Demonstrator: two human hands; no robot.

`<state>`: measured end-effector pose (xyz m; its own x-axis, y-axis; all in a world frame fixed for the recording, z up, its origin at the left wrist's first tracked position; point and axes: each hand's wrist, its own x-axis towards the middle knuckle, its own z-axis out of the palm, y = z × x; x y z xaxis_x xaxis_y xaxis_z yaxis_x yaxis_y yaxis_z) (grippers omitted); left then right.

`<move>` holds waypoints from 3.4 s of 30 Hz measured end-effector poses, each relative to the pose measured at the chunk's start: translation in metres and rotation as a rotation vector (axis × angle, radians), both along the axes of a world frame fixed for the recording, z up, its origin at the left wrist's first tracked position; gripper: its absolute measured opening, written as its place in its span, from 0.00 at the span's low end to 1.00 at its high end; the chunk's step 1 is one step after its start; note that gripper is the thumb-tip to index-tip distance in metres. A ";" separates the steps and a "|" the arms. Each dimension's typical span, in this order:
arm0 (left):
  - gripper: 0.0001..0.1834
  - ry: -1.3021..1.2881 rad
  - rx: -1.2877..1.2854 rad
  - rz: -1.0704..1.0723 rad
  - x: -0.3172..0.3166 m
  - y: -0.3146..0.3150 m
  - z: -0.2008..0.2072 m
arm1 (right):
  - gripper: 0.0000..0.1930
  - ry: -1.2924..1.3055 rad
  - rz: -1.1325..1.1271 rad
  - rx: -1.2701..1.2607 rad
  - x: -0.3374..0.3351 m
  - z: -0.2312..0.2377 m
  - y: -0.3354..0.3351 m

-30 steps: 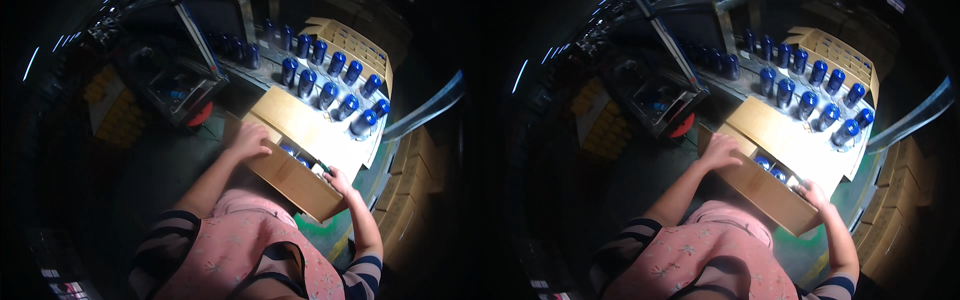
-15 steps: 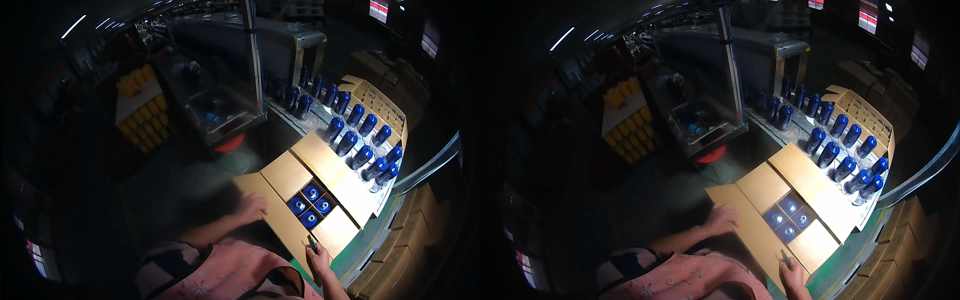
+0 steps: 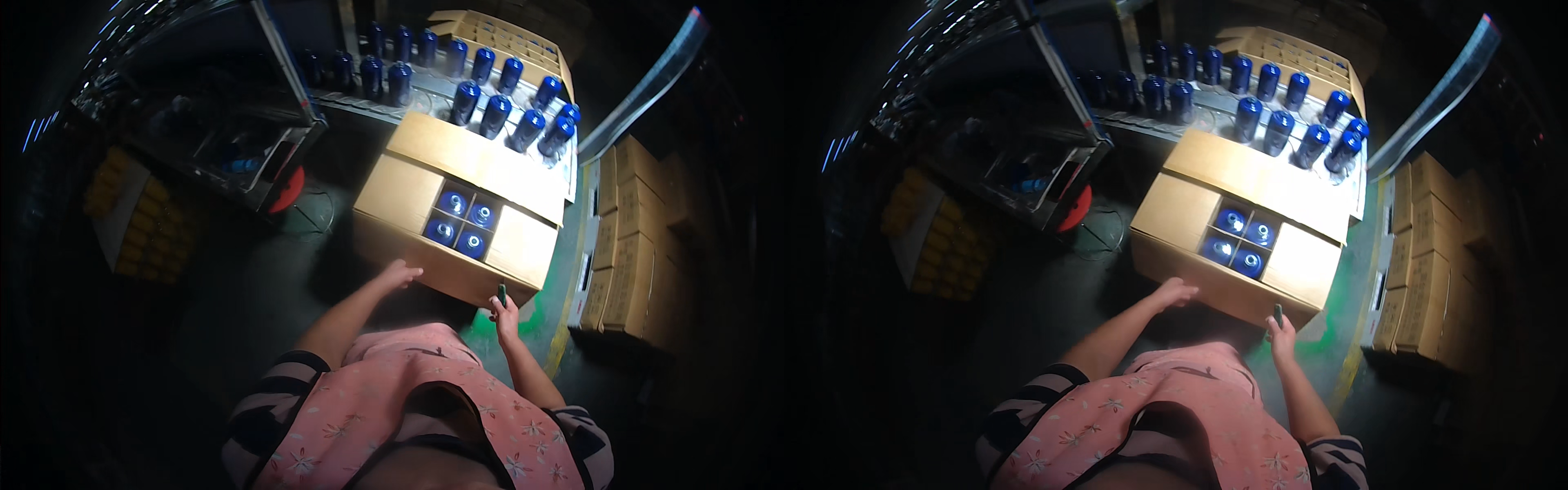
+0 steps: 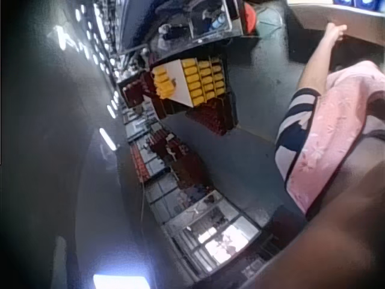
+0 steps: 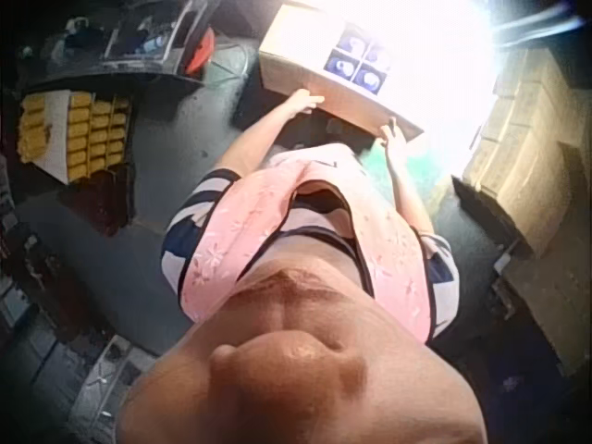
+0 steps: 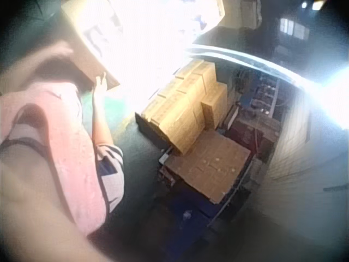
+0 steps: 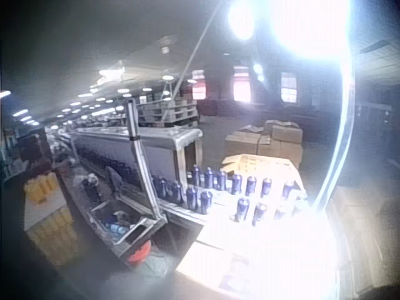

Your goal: The person places blue bottles from a conveyor belt into a cardboard box with compartments. They handle the bottles one at a time, occasionally inspecting a bottle before placing it in the box. The person continues filling the box until it is full, then moves to a new box and repeats the process.

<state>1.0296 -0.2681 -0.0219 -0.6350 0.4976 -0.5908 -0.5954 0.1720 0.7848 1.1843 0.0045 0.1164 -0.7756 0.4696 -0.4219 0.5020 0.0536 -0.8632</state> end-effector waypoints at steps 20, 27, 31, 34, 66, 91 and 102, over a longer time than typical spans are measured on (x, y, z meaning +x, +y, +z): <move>0.23 -0.244 0.349 0.514 -0.210 0.073 0.102 | 0.16 0.111 -0.555 0.050 -0.224 0.015 0.245; 0.15 0.179 0.391 0.748 -0.353 0.141 0.049 | 0.16 0.206 -0.436 0.100 -0.298 -0.028 0.329; 0.19 0.581 0.106 0.746 -0.445 0.132 0.025 | 0.15 0.175 -0.318 0.207 -0.345 -0.055 0.334; 0.16 0.610 0.058 0.518 -0.495 0.130 -0.003 | 0.16 0.326 -0.365 0.339 -0.379 -0.067 0.324; 0.17 0.320 0.053 0.457 -0.438 0.049 0.044 | 0.27 0.372 -0.393 -0.105 -0.285 0.008 0.245; 0.20 0.130 -0.204 0.200 -0.496 0.079 -0.026 | 0.22 0.042 -0.331 0.207 -0.370 -0.089 0.291; 0.22 0.345 -0.612 0.178 -0.604 0.143 -0.048 | 0.25 -0.052 -0.466 0.148 -0.466 -0.129 0.357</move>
